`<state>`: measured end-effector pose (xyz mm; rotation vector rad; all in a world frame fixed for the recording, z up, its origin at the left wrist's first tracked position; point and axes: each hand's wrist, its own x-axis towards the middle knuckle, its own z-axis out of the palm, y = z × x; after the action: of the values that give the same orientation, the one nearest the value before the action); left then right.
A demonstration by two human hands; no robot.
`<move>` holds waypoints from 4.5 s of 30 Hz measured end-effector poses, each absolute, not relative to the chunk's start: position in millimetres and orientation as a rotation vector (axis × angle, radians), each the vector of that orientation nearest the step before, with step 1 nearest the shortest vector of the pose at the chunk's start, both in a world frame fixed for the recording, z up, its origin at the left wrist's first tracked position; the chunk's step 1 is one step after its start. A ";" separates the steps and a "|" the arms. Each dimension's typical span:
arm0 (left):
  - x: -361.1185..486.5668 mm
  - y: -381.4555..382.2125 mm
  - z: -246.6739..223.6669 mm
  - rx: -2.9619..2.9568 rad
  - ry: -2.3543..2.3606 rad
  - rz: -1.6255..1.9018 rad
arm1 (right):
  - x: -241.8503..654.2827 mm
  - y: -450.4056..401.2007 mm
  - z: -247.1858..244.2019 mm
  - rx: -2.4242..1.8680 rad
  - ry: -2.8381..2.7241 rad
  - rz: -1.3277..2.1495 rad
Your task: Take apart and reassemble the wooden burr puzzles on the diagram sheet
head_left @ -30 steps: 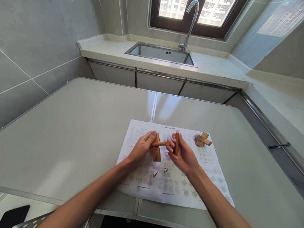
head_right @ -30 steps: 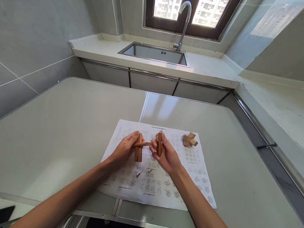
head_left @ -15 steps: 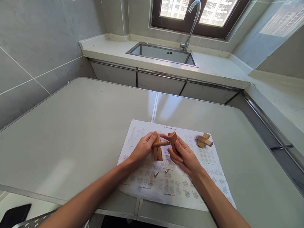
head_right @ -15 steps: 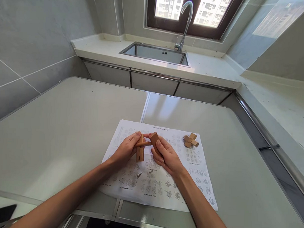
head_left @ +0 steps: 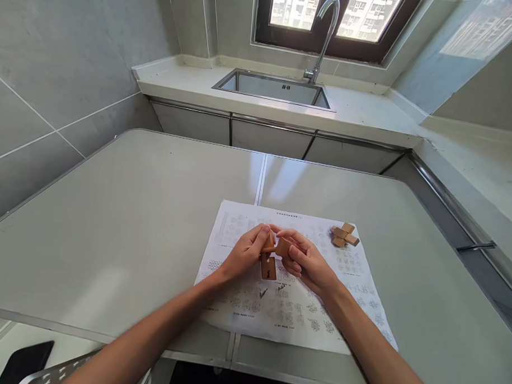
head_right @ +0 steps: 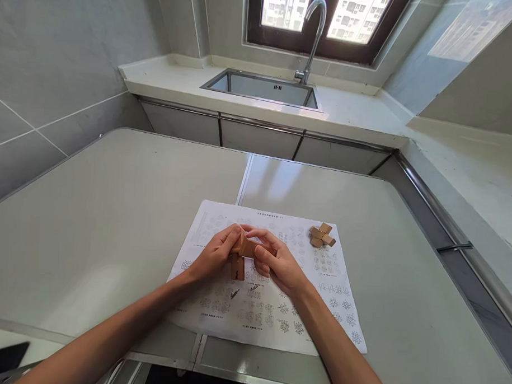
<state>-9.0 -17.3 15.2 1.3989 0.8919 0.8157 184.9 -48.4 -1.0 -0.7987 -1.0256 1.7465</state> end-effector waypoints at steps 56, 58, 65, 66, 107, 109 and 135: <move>-20.2 -6.7 15.3 0.833 0.628 0.748 | 162.6 -50.4 -6.4 -0.902 -1.008 1.831; -20.7 -5.8 14.4 0.830 0.641 0.758 | 163.9 -50.3 -8.3 -0.881 -1.041 1.857; -20.8 -2.9 8.6 0.764 0.650 0.759 | 166.3 -51.6 -7.1 -0.802 -1.181 1.887; -21.5 -1.9 8.1 0.746 0.653 0.783 | 166.1 -51.8 -6.0 -0.819 -1.181 1.881; -13.2 -3.0 11.0 0.694 0.705 0.997 | 199.6 -26.8 -12.3 -0.488 -0.257 1.800; -13.8 -2.6 13.8 0.647 0.723 0.997 | 203.9 -26.2 -11.9 -0.457 -0.238 1.739; -19.3 1.6 12.8 0.457 0.693 0.973 | 198.8 -29.2 -2.4 -0.680 -0.318 1.568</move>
<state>-19.3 1.6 12.8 0.4574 0.6929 0.9731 198.8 -29.2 -2.4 -0.6802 -0.3178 1.5680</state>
